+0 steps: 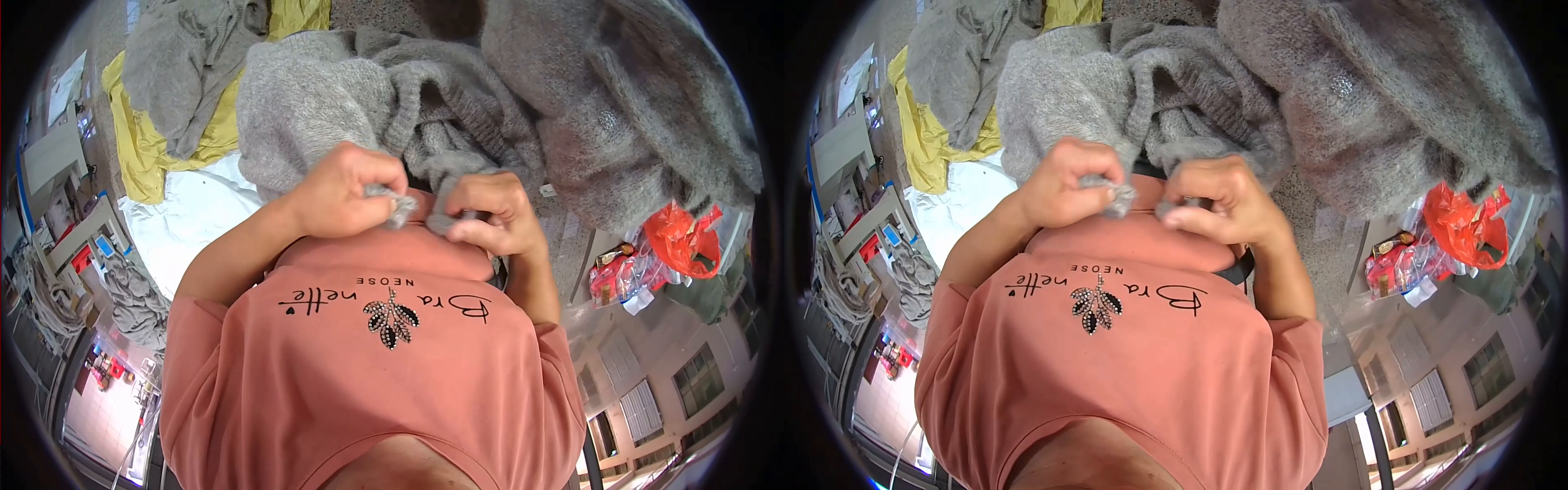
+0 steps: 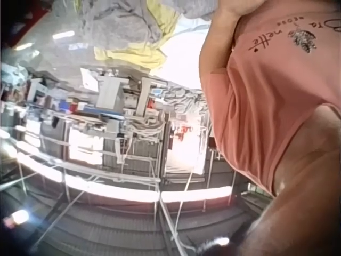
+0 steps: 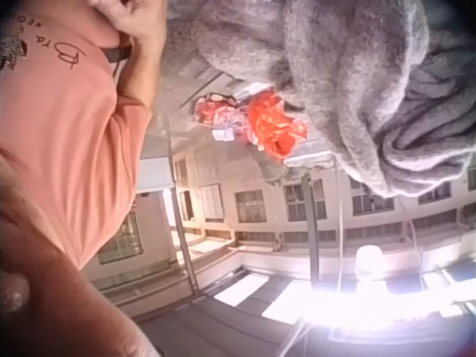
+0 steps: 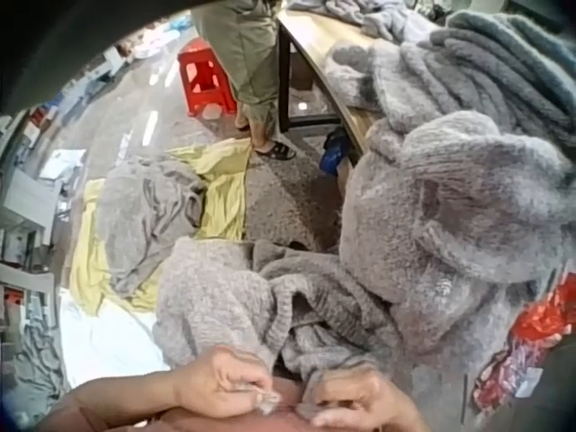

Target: Inspecting gray fuzzy sweaters for defects and picking off loose threads or lint.

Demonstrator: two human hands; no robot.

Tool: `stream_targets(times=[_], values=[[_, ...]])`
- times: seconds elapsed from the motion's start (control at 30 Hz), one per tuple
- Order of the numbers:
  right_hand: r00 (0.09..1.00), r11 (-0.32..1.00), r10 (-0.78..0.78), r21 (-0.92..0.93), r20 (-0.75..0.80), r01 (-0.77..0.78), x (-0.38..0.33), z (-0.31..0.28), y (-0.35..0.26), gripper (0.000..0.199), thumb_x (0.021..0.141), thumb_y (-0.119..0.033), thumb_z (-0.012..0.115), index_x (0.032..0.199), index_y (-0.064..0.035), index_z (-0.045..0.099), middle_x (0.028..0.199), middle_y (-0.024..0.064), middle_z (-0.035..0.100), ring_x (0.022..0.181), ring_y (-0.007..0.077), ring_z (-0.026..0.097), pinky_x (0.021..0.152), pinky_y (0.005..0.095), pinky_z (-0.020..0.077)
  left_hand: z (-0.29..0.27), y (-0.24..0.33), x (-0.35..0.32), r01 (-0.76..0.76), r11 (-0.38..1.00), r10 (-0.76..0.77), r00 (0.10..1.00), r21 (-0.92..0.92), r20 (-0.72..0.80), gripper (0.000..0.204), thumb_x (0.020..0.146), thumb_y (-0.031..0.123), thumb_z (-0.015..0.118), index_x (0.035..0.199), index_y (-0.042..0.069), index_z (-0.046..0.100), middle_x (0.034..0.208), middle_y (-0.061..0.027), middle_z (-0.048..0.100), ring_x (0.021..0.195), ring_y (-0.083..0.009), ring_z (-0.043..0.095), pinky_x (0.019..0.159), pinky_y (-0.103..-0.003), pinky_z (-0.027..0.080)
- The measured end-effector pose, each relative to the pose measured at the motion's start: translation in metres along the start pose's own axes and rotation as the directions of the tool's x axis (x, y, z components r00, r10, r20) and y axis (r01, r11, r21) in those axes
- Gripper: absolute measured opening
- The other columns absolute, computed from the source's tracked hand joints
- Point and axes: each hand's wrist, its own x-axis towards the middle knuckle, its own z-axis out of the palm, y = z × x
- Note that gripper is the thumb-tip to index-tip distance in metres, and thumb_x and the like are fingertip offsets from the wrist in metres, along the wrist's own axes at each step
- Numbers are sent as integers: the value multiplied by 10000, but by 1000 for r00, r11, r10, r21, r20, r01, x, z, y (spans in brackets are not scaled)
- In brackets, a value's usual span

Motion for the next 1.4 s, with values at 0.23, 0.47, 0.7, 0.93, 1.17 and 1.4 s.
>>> stream_targets(times=[0.23,0.47,0.7,0.93,1.17,1.4], values=[[935,782,327,-517,-134,-348,-55,-17,18,82,697,-48,624,698,12,569,640,93,534,561,224,515,506,307,395,-33,24,-8,456,889,-433,870,-49,237,127,692,131,618,630,21,608,519,-94,534,510,-184,537,482,-293,406],[802,713,430,-389,-415,-584,-38,-12,12,319,604,-34,676,903,-3,567,843,114,560,716,253,553,613,313,436,-5,-1,-10,135,576,-56,990,806,-126,241,718,228,645,713,2,563,687,-169,599,657,-357,579,613,-438,446],[829,479,400,-682,-390,-552,-73,-17,45,198,666,-27,607,855,1,559,867,109,548,798,234,546,691,290,431,-26,2,-23,234,565,-378,926,791,-3,203,713,210,641,718,20,569,754,-165,596,694,-373,563,610,-440,438],[885,966,171,-104,-432,-237,-66,-23,30,74,740,-35,562,777,27,550,800,89,555,762,147,533,683,262,419,-41,2,-21,148,989,-137,958,25,-253,25,740,22,568,764,14,569,726,-29,545,653,-109,536,557,-247,418],[427,576,680,74,-596,-814,-125,-26,103,260,766,-221,623,898,1,594,810,50,620,708,145,546,621,285,429,-28,-21,-36,225,970,-220,973,89,-64,121,739,87,617,767,-23,574,764,-75,559,688,-159,530,590,-281,414],[316,578,811,595,-492,-558,-147,-5,141,430,747,-188,645,1088,31,503,1010,92,590,914,188,542,710,332,438,-21,-3,-40,263,820,-231,965,509,-127,265,668,134,672,882,3,591,827,-118,580,720,-253,567,636,-328,442]])
